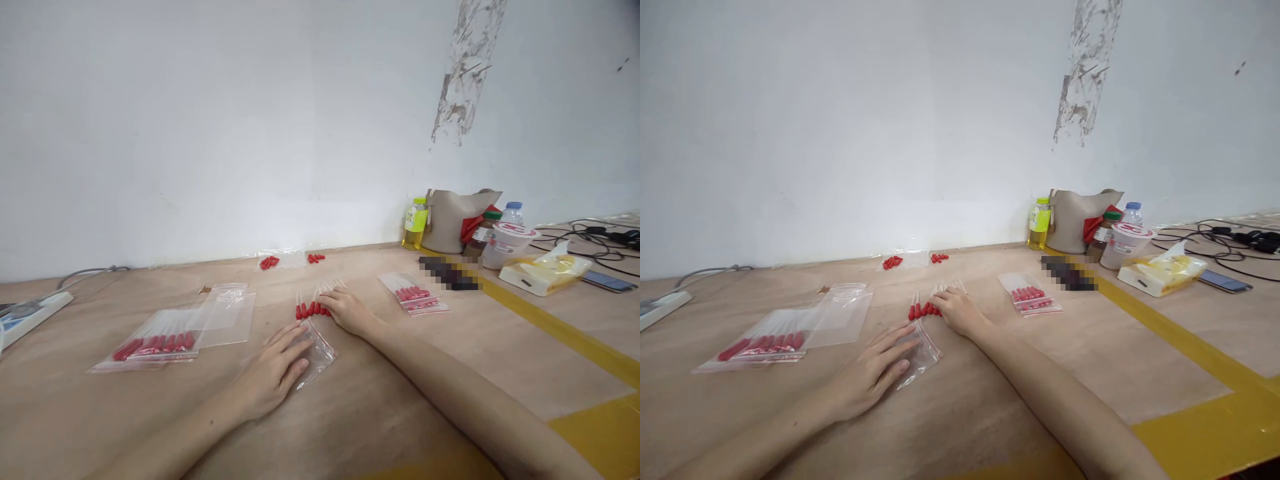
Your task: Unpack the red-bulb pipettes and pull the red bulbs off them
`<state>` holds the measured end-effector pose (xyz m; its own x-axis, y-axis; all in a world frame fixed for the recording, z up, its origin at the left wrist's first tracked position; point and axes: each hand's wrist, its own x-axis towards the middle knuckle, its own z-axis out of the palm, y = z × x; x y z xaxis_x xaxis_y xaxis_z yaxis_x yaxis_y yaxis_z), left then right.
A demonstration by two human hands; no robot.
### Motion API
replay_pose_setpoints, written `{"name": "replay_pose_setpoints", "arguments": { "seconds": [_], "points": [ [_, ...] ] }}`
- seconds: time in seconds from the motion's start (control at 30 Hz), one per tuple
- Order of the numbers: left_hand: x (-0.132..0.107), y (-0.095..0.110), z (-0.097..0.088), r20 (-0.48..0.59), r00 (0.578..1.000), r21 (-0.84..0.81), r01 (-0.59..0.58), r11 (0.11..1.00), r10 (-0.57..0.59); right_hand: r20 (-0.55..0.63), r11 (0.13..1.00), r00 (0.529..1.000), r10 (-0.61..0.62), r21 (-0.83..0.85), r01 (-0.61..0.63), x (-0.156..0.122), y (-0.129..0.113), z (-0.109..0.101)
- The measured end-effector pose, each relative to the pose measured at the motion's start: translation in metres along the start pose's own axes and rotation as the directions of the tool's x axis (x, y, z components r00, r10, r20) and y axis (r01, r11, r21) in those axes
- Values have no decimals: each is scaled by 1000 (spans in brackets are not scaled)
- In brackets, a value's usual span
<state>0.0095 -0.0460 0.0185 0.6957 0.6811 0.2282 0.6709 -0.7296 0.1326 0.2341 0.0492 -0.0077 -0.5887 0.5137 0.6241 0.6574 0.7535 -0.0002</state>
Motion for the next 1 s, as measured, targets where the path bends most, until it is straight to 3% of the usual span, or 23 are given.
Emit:
{"name": "replay_pose_setpoints", "arguments": {
  "seconds": [0.13,0.23,0.3,0.37,0.47,0.57,0.67,0.73,0.77,0.8,0.87,0.93,1.0],
  "points": [
    [12,-7,-1,169,976,-37,-130,991,135,7,998,1000,23,-51,-23,0,-9,-11],
    [15,-8,2,208,969,-107,-110,988,130,-27,990,994,108,-90,-110,-5,-9,-30],
    [15,-9,3,121,992,-175,-18,984,40,-74,973,979,191,-121,-199,-12,1,-45],
    [16,-13,3,-21,990,-262,131,956,-141,-136,950,952,276,-115,-292,-23,16,-56],
    [18,-26,5,-136,902,-351,342,871,-409,-244,900,880,407,-60,-432,-40,35,-64],
    [18,-35,9,-21,868,-394,448,802,-495,-297,879,838,457,9,-476,-52,34,-61],
    [16,-41,4,165,882,-406,469,785,-442,-216,880,857,468,21,-475,-56,22,-59],
    [13,-52,-10,159,886,-376,461,803,-435,-150,840,838,525,-70,-538,-56,20,-63],
    [12,-60,-20,89,874,-355,475,805,-477,-136,787,798,587,-136,-602,-57,23,-67],
    [10,-71,-31,-3,831,-299,531,793,-557,-137,709,736,663,-201,-676,-58,28,-72],
    [6,-97,-51,-176,695,-194,670,717,-697,-152,491,543,826,-281,-825,-64,43,-82],
    [0,-122,-62,-238,610,-149,746,649,-756,-129,305,357,925,-309,-901,-71,62,-92],
    [-7,-139,-64,-273,551,-105,798,594,-789,-83,180,215,973,-307,-935,-79,78,-98]
  ]
}}
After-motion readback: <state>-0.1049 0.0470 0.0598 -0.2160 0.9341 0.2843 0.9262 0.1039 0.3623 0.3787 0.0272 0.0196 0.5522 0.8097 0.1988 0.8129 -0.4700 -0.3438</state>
